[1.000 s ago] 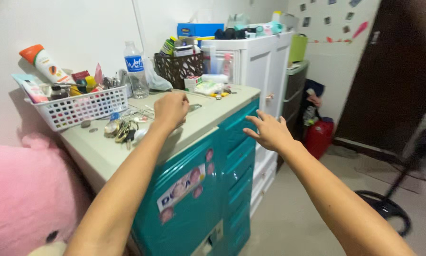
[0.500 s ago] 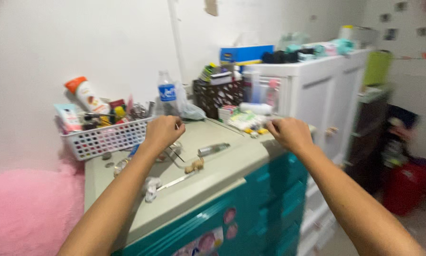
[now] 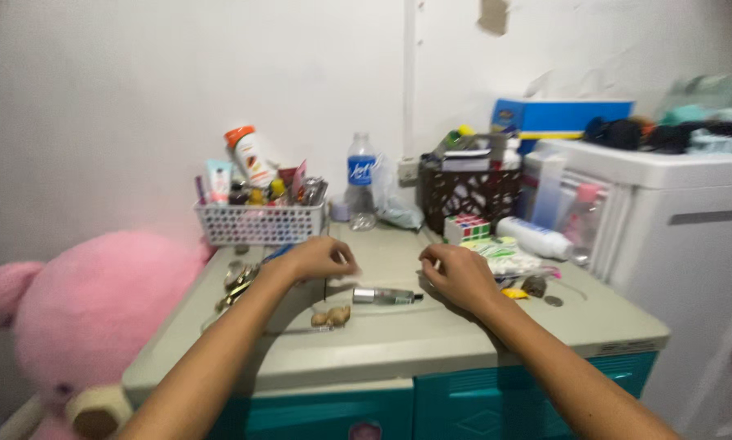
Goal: The person picks up a purple card and places it in a drawer, then retrieves a small case from a bag and untangles a pair of wired earphones on a dresser.
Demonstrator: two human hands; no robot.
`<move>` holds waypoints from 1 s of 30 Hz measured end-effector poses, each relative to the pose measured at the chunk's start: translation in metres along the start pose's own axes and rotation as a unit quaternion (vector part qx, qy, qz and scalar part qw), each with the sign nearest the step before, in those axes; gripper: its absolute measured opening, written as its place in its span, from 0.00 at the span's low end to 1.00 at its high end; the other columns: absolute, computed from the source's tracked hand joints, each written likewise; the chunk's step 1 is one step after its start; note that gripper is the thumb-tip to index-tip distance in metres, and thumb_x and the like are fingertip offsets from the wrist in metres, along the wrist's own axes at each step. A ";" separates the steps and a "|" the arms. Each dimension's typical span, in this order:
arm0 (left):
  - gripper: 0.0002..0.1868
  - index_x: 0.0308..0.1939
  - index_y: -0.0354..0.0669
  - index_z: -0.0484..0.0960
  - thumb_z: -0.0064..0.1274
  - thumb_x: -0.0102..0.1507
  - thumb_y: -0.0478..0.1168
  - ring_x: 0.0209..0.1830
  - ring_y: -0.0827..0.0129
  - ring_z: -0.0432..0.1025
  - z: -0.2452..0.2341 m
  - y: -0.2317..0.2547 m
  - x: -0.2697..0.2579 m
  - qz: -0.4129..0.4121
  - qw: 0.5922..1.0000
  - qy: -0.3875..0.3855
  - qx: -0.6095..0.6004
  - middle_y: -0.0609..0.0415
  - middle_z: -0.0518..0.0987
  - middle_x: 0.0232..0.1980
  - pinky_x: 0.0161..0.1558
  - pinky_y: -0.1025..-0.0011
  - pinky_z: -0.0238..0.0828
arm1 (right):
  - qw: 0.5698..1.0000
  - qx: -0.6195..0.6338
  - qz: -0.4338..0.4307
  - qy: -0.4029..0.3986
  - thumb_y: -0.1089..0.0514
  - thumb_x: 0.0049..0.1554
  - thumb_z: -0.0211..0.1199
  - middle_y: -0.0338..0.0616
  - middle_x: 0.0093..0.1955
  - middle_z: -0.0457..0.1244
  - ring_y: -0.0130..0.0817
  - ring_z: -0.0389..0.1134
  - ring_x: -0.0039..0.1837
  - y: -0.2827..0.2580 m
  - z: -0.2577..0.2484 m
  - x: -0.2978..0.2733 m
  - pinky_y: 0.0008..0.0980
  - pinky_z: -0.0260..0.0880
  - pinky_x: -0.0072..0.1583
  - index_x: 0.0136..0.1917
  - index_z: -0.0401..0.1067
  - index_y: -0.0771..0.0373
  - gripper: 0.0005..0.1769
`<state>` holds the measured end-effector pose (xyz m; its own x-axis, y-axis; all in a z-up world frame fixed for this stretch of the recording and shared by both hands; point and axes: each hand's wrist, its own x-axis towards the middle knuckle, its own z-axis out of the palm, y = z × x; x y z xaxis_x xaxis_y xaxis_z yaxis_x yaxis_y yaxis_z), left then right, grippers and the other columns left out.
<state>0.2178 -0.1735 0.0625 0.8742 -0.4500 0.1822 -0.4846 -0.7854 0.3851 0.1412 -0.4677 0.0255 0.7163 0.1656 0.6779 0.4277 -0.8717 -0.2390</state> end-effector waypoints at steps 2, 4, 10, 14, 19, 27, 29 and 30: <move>0.24 0.42 0.47 0.90 0.66 0.54 0.60 0.36 0.68 0.80 0.012 0.008 -0.007 0.105 0.993 -0.052 0.008 0.51 0.88 0.39 0.43 0.69 0.77 | 0.997 0.048 -0.004 -0.053 0.50 0.54 0.63 0.47 0.43 0.72 0.44 0.74 0.44 -0.009 0.002 0.000 0.42 0.72 0.48 0.48 0.80 0.56 0.12; 0.25 0.42 0.45 0.91 0.67 0.52 0.59 0.35 0.68 0.80 0.013 0.011 -0.014 0.078 0.994 -0.069 -0.034 0.51 0.88 0.38 0.42 0.71 0.77 | 0.992 0.093 -0.025 -0.085 0.50 0.55 0.62 0.47 0.44 0.72 0.42 0.74 0.44 -0.017 0.002 0.003 0.41 0.73 0.48 0.49 0.81 0.57 0.14; 0.20 0.41 0.43 0.90 0.68 0.50 0.50 0.36 0.68 0.80 0.022 0.032 -0.018 0.099 0.993 -0.068 -0.005 0.53 0.87 0.37 0.42 0.71 0.76 | 0.965 0.203 -0.087 -0.141 0.50 0.52 0.65 0.49 0.45 0.73 0.41 0.75 0.45 -0.027 0.000 -0.004 0.38 0.73 0.50 0.52 0.81 0.61 0.18; 0.16 0.42 0.42 0.89 0.67 0.52 0.44 0.36 0.67 0.79 0.013 0.041 -0.006 0.116 0.993 -0.015 -0.004 0.51 0.86 0.36 0.41 0.69 0.76 | 0.954 0.233 -0.150 -0.113 0.52 0.51 0.69 0.49 0.46 0.73 0.38 0.75 0.48 -0.024 0.007 -0.003 0.37 0.73 0.52 0.54 0.79 0.64 0.19; 0.16 0.46 0.39 0.85 0.66 0.55 0.38 0.38 0.70 0.77 0.009 0.047 0.016 0.199 0.967 0.048 -0.151 0.51 0.85 0.42 0.42 0.71 0.77 | 0.938 0.327 -0.032 -0.109 0.55 0.51 0.72 0.46 0.46 0.73 0.31 0.76 0.48 -0.016 0.027 0.017 0.32 0.76 0.51 0.54 0.74 0.65 0.20; 0.14 0.53 0.42 0.81 0.56 0.63 0.34 0.39 0.71 0.78 0.026 0.038 0.045 0.121 0.956 0.175 -0.202 0.55 0.84 0.47 0.39 0.72 0.77 | 0.968 0.241 -0.015 -0.068 0.55 0.45 0.71 0.48 0.46 0.71 0.37 0.73 0.47 0.000 0.067 0.074 0.37 0.73 0.51 0.69 0.68 0.60 0.38; 0.14 0.54 0.43 0.82 0.56 0.64 0.33 0.41 0.72 0.79 0.034 0.027 0.065 0.132 0.952 0.195 -0.196 0.55 0.84 0.48 0.41 0.73 0.78 | 0.972 0.232 -0.008 -0.047 0.55 0.44 0.70 0.50 0.46 0.71 0.39 0.74 0.48 0.004 0.078 0.088 0.37 0.73 0.52 0.70 0.68 0.59 0.39; 0.14 0.54 0.43 0.82 0.55 0.64 0.32 0.41 0.72 0.79 0.036 0.019 0.075 0.148 0.948 0.197 -0.200 0.54 0.84 0.48 0.42 0.73 0.78 | 0.973 0.226 -0.004 -0.036 0.55 0.43 0.70 0.52 0.46 0.71 0.40 0.74 0.49 0.008 0.085 0.095 0.37 0.73 0.53 0.70 0.68 0.58 0.40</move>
<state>0.2731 -0.2375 0.0511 0.6828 -0.3709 0.6294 -0.7297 -0.3900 0.5617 0.2592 -0.4198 0.0290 0.7417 0.2174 0.6345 0.6207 -0.5808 -0.5267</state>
